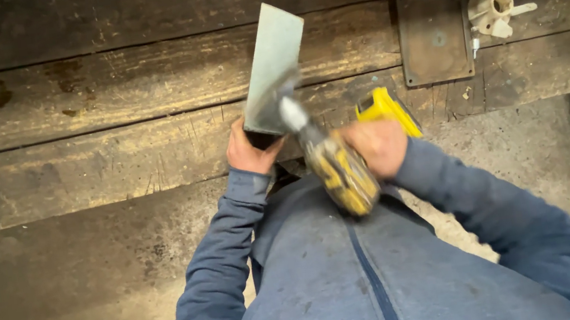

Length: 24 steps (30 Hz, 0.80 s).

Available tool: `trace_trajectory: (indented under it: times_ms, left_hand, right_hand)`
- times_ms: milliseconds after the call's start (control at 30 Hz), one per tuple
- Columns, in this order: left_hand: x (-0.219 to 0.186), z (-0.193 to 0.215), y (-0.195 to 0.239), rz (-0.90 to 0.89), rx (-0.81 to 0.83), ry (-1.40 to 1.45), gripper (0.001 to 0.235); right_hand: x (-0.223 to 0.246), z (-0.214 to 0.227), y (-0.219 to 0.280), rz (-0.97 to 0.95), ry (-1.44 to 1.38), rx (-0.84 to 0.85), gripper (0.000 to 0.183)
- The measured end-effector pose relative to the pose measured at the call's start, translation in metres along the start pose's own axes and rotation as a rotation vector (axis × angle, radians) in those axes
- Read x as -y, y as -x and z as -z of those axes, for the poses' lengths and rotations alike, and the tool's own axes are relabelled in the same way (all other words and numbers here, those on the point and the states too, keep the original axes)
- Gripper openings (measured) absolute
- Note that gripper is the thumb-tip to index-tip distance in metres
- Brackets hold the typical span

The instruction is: Using a power drill with a wire brush attachment to clean and polish metal box components on a workbench.

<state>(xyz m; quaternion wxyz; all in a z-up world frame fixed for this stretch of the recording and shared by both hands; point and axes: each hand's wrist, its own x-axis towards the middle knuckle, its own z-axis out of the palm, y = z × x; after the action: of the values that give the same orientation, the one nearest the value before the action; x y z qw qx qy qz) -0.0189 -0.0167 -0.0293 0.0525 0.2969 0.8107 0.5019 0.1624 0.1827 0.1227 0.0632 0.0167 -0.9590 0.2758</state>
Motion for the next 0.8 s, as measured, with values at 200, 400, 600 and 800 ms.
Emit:
trace_trajectory:
  times_ms: [200,400,600,800]
  left_hand:
    - [-0.006,0.010,-0.001,0.041,0.062,-0.033,0.085]
    - [-0.001,0.035,-0.007,-0.069,0.213,0.034,0.084]
    - [-0.004,0.052,-0.014,0.000,0.409,-0.013,0.084]
    - [-0.002,0.055,-0.015,0.000,0.391,0.175,0.081]
  right_hand:
    - [-0.020,-0.003,-0.013,-0.124,0.021,-0.237,0.029]
    - [0.007,0.007,0.006,-0.110,-0.026,-0.024,0.032]
    - [-0.040,-0.002,-0.036,-0.123,0.054,-0.150,0.032]
    - [-0.059,0.023,-0.049,-0.012,0.071,-0.208,0.037]
